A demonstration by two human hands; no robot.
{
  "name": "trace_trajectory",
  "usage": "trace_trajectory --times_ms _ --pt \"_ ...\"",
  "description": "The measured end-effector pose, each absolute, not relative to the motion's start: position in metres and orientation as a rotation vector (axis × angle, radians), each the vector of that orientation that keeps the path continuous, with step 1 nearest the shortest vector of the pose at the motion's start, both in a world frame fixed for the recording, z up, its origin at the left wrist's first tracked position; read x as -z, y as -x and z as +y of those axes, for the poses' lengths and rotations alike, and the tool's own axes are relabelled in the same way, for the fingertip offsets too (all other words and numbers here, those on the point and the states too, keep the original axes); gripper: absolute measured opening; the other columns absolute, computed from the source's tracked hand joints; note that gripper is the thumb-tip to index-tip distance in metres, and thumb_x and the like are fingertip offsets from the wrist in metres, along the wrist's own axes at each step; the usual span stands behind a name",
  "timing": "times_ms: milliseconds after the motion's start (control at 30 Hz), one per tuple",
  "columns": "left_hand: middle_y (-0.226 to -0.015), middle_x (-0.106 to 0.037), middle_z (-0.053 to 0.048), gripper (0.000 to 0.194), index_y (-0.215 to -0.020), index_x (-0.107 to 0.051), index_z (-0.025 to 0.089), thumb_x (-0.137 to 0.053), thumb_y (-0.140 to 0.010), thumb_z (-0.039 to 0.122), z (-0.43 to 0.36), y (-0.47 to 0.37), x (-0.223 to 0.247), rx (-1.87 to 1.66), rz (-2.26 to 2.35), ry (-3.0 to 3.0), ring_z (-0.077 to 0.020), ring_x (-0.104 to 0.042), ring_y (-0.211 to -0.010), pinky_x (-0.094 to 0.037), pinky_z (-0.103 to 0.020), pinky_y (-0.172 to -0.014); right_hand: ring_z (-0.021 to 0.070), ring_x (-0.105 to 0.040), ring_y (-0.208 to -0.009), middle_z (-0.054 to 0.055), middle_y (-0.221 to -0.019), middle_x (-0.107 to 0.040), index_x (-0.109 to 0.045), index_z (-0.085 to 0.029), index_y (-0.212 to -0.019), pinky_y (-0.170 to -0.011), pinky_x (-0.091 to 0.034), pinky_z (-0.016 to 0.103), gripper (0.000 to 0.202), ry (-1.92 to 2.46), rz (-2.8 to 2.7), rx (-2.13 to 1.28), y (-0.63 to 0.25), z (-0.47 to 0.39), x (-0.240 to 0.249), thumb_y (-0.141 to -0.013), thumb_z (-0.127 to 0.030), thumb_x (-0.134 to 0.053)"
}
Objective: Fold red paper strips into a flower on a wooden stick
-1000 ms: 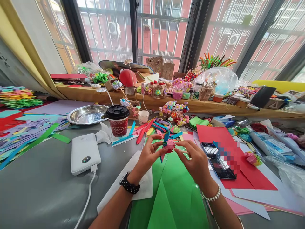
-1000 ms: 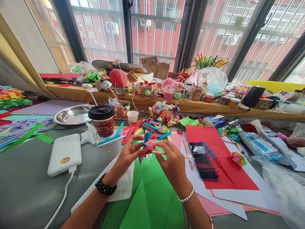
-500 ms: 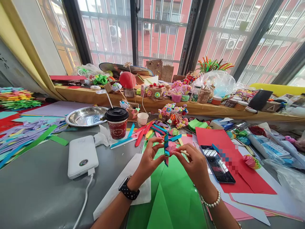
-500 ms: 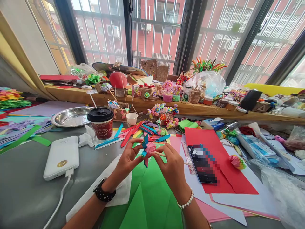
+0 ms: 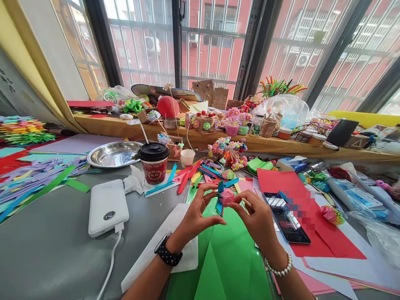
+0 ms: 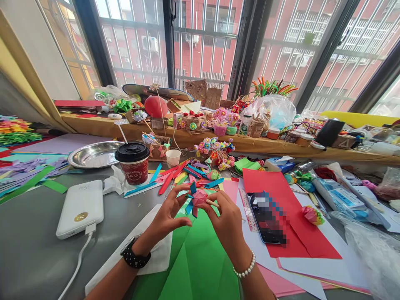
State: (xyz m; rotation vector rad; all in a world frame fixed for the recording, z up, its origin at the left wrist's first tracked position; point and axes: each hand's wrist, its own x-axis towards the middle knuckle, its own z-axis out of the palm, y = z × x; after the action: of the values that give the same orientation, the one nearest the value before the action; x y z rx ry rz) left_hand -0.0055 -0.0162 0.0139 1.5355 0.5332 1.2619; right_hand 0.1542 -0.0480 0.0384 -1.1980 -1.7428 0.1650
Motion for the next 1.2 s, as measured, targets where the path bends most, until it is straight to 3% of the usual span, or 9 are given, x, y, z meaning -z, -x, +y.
trace_trajectory --times_ms 133,400,600,733,833,900,967,1200 --pt "-0.116 -0.041 -0.006 0.058 -0.110 -0.043 0.025 -0.070 -0.058 0.026 -0.013 0.009 -0.015 -1.240 0.544 -1.533 -0.0238 -0.042 -0.108 -0.032 -0.035 -0.092 0.0122 -0.053 -0.064 0.001 -0.069 -0.056 -0.054 -0.018 -0.072 -0.057 -0.041 0.021 0.007 1.132 -1.847 -0.025 -0.156 -0.047 -0.035 -0.078 -0.018 -0.052" --pt "-0.123 -0.040 -0.007 0.072 -0.124 -0.030 0.033 -0.067 -0.063 0.027 -0.009 0.025 -0.027 -0.972 0.759 -1.705 -0.0191 -0.050 -0.094 -0.041 -0.034 -0.080 0.0128 -0.054 -0.067 0.003 -0.075 -0.061 -0.058 -0.018 -0.076 -0.056 -0.039 0.021 0.012 1.033 -2.025 0.218 -0.153 -0.046 -0.031 -0.082 -0.020 -0.047" --pt "-0.131 -0.034 -0.005 0.065 -0.120 -0.038 0.031 -0.067 -0.062 0.024 -0.014 0.016 -0.024 -1.006 0.678 -1.676 -0.0243 -0.038 -0.114 -0.033 -0.035 -0.091 0.0134 -0.054 -0.070 0.003 -0.077 -0.063 -0.057 -0.019 -0.077 -0.061 -0.041 0.023 0.008 1.001 -2.027 0.198 -0.152 -0.047 -0.031 -0.081 -0.016 -0.050" --pt "-0.131 -0.032 -0.004 0.066 -0.121 -0.036 0.032 -0.067 -0.063 0.022 -0.012 0.013 -0.021 -0.992 0.603 -1.532 -0.0200 -0.050 -0.098 -0.041 -0.031 -0.080 0.0138 -0.054 -0.070 0.002 -0.077 -0.064 -0.056 -0.019 -0.079 -0.061 -0.041 0.023 0.008 0.982 -2.038 0.177 -0.152 -0.048 -0.030 -0.079 -0.013 -0.051" --pt "-0.116 -0.047 -0.004 0.067 -0.120 -0.037 0.029 -0.067 -0.062 0.019 -0.012 0.012 -0.024 -0.976 0.576 -1.415 -0.0150 -0.055 -0.084 -0.043 -0.026 -0.071 0.0136 -0.055 -0.069 0.001 -0.075 -0.063 -0.055 -0.019 -0.078 -0.060 -0.041 0.023 0.009 0.971 -2.038 0.156 -0.151 -0.048 -0.029 -0.079 -0.012 -0.051" --pt "-0.092 -0.057 -0.002 0.061 -0.117 -0.042 0.024 -0.068 -0.062 0.018 -0.014 0.011 -0.026 -0.977 0.587 -1.357 -0.0118 -0.055 -0.073 -0.043 -0.022 -0.067 0.0134 -0.055 -0.068 0.001 -0.075 -0.063 -0.055 -0.019 -0.078 -0.060 -0.041 0.023 0.008 0.972 -2.026 0.140 -0.151 -0.048 -0.030 -0.079 -0.013 -0.051" --pt "-0.072 -0.058 0.002 0.053 -0.111 -0.048 0.021 -0.068 -0.061 0.019 -0.016 0.009 -0.029 -0.990 0.599 -1.294 -0.0096 -0.054 -0.064 -0.042 -0.021 -0.063 0.0130 -0.055 -0.068 0.001 -0.075 -0.063 -0.055 -0.019 -0.078 -0.060 -0.042 0.023 0.006 0.976 -2.012 0.116 -0.150 -0.048 -0.031 -0.079 -0.014 -0.052" --pt "-0.060 -0.058 0.004 0.049 -0.100 -0.053 0.019 -0.072 -0.055 0.022 -0.019 0.005 -0.030 -1.022 0.647 -1.165 -0.0115 -0.056 -0.061 -0.043 -0.022 -0.060 0.0125 -0.055 -0.068 0.002 -0.073 -0.061 -0.057 -0.019 -0.079 -0.059 -0.043 0.023 0.005 0.983 -1.976 0.086 -0.150 -0.048 -0.029 -0.079 -0.018 -0.052"
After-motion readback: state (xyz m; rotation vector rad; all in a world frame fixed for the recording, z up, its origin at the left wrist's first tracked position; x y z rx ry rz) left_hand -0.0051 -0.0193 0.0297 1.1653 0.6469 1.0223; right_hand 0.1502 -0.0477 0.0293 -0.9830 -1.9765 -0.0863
